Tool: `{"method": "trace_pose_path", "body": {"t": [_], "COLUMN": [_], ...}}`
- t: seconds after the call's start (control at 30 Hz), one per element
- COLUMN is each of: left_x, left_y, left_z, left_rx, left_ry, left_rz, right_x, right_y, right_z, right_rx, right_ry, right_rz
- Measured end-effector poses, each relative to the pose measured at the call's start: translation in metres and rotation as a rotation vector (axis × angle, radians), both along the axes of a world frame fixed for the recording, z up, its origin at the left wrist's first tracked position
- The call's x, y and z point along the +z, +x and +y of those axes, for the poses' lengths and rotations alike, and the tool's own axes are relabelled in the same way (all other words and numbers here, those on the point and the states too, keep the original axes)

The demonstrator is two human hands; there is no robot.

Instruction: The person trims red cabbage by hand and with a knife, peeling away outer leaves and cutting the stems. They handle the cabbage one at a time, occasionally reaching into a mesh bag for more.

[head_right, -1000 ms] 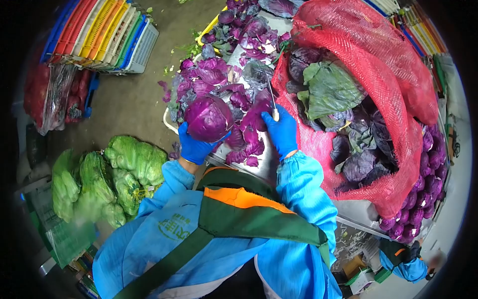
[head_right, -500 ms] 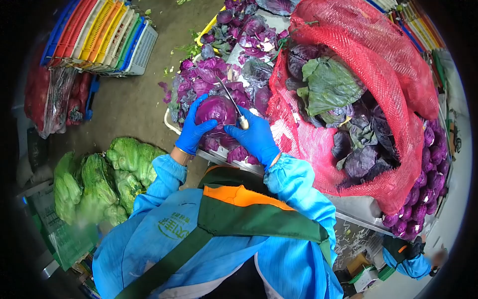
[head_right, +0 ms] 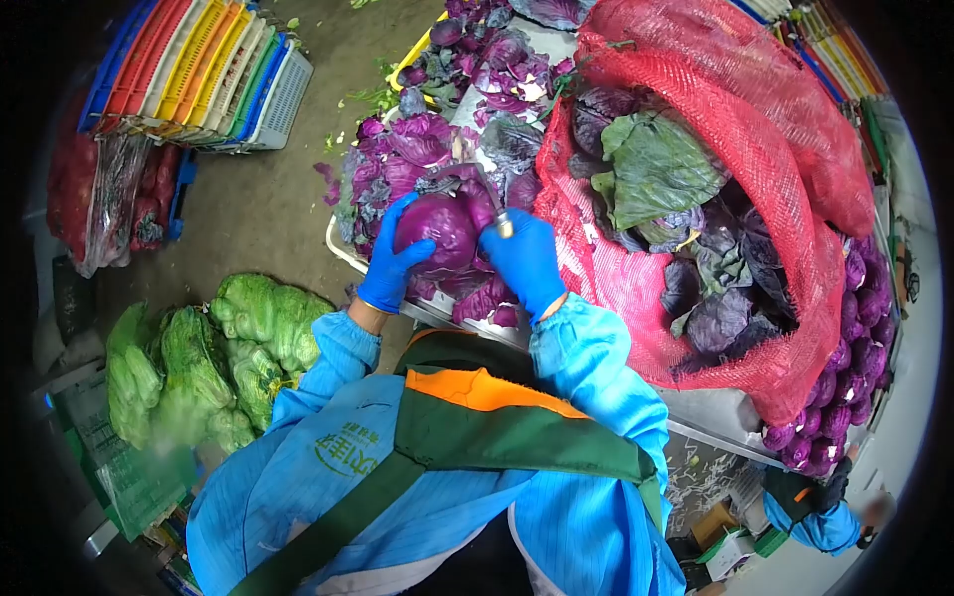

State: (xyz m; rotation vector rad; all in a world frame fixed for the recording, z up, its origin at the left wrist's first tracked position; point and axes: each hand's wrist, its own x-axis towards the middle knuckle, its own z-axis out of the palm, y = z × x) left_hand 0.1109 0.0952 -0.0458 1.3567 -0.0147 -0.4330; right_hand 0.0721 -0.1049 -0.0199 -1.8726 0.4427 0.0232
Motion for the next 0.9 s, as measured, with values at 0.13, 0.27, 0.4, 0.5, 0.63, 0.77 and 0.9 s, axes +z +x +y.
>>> {"method": "trace_pose_path", "body": {"t": [0.13,0.27,0.4,0.5,0.63,0.77,0.9], "left_x": [-0.005,-0.019,-0.023,-0.013,-0.024,-0.018,-0.010], "left_y": [-0.006,0.000,-0.003,-0.005,-0.006,-0.008,-0.009], "left_z": [-0.003,-0.010,-0.029,-0.040,-0.043,-0.039,-0.033], "left_rx": [0.148,0.197,0.283,0.502,0.540,0.466,0.277], "left_ry": [-0.680,-0.718,-0.529,-0.305,-0.121,-0.350,-0.739], "left_rz": [0.543,0.606,0.448,0.299,0.143,0.343,0.680], "right_x": [-0.042,-0.022,0.008,0.007,-0.005,-0.017,-0.015], "right_y": [0.006,-0.002,-0.006,0.000,0.001,0.003,0.006], "right_z": [-0.040,-0.012,0.027,0.030,0.027,0.005,-0.015], "right_rx": [-0.241,-0.148,0.046,0.032,0.013,-0.023,-0.134], "right_ry": [-0.160,0.114,0.004,-0.111,-0.264,-0.062,0.083], "right_rz": [-0.069,-0.047,0.005,-0.095,-0.036,0.008,-0.004]}}
